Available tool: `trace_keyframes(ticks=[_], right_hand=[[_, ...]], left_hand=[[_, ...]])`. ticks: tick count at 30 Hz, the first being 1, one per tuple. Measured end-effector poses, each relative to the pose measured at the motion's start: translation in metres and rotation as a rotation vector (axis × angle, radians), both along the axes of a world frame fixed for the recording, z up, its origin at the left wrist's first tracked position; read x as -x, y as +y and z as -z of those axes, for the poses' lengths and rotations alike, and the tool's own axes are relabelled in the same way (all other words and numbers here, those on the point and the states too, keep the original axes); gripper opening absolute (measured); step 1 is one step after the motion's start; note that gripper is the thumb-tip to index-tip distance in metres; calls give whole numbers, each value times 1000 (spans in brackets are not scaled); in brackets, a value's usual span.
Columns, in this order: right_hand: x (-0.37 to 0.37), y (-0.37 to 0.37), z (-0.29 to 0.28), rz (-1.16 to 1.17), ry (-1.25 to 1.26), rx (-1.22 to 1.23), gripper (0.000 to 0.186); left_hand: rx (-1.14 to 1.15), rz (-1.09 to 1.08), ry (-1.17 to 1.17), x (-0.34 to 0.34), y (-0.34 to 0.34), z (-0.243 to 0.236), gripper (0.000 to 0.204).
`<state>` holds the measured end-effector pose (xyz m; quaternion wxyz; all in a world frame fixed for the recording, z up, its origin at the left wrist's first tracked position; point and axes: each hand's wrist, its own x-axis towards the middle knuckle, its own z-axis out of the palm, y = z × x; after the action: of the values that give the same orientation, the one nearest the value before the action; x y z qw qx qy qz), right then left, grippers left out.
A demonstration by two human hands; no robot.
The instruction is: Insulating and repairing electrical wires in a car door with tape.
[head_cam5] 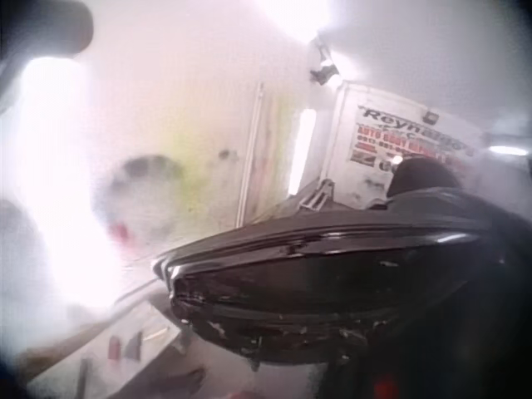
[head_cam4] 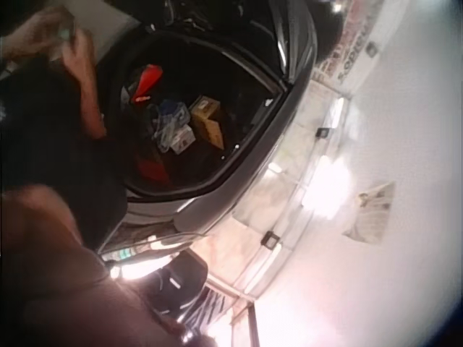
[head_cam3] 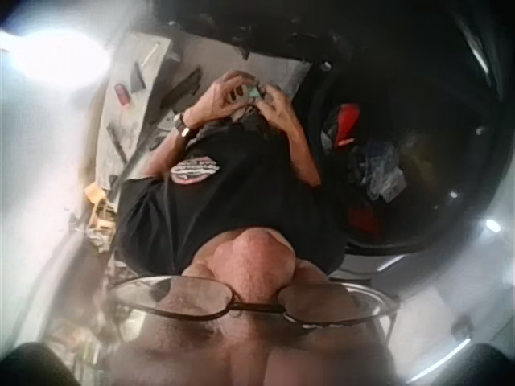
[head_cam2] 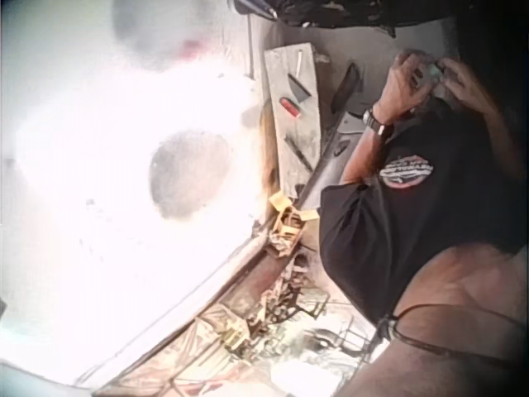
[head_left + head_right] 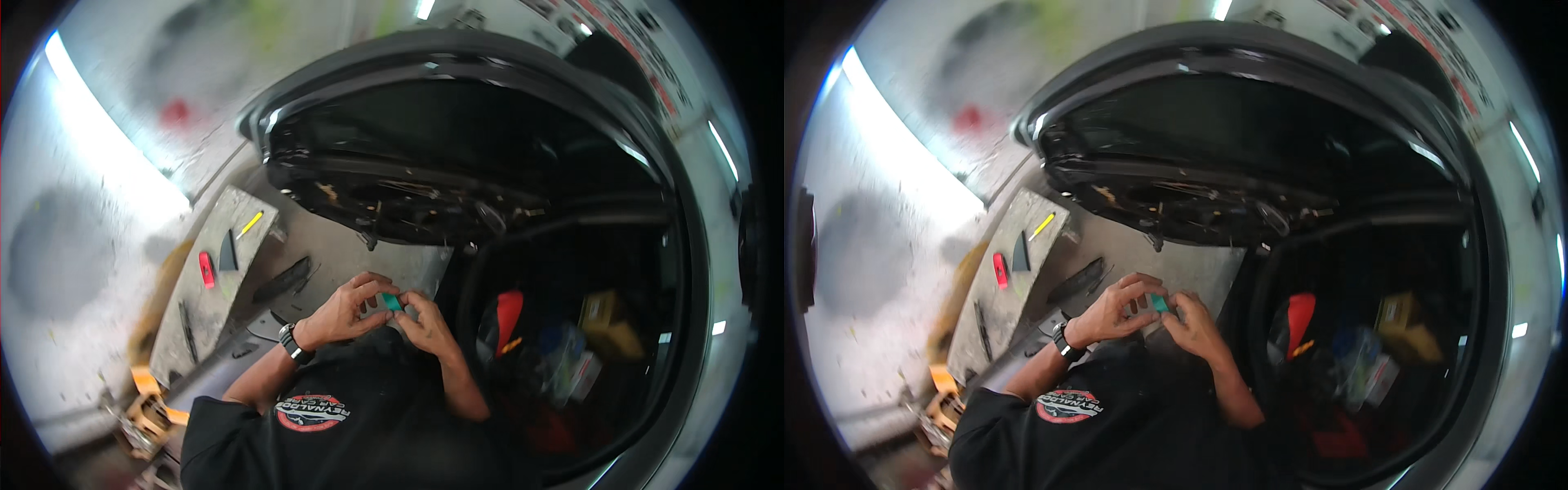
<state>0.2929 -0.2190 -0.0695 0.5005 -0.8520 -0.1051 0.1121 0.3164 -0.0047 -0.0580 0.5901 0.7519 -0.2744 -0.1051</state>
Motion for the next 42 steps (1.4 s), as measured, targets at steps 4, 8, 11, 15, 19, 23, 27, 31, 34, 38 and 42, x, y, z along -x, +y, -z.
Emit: trace_keyframes(ticks=[4,8,11,15,19,23,27,31,34,38,42], right_hand=[[-25,-1,12,-144,424,-145,15],[-55,6,53,-223,599,-482,30],[-66,18,86,-183,440,-470,44],[-84,16,117,-233,-242,-32,58],[-97,17,168,-334,-504,64,53],[-117,17,224,-422,-434,-15,49],[-135,29,272,-454,-282,-247,47],[-156,36,301,-506,-405,-432,51],[-170,29,328,-529,-571,-503,45],[-179,21,370,-528,-756,-525,41],[-176,-7,389,-454,-876,-446,36]], left_hand=[[16,-128,41,3,8,28,25],[92,-268,322,10,1,67,24],[433,-565,651,5,-10,106,24],[545,-704,796,-14,-20,145,25],[567,-719,689,-41,-27,183,26],[543,-854,630,-50,-38,230,30],[597,-942,437,-55,-41,251,37],[497,-906,119,-58,-43,290,44],[498,-841,-42,-65,-56,307,44],[317,-755,-286,-68,-54,346,41],[207,-737,-442,-73,-73,368,42]])
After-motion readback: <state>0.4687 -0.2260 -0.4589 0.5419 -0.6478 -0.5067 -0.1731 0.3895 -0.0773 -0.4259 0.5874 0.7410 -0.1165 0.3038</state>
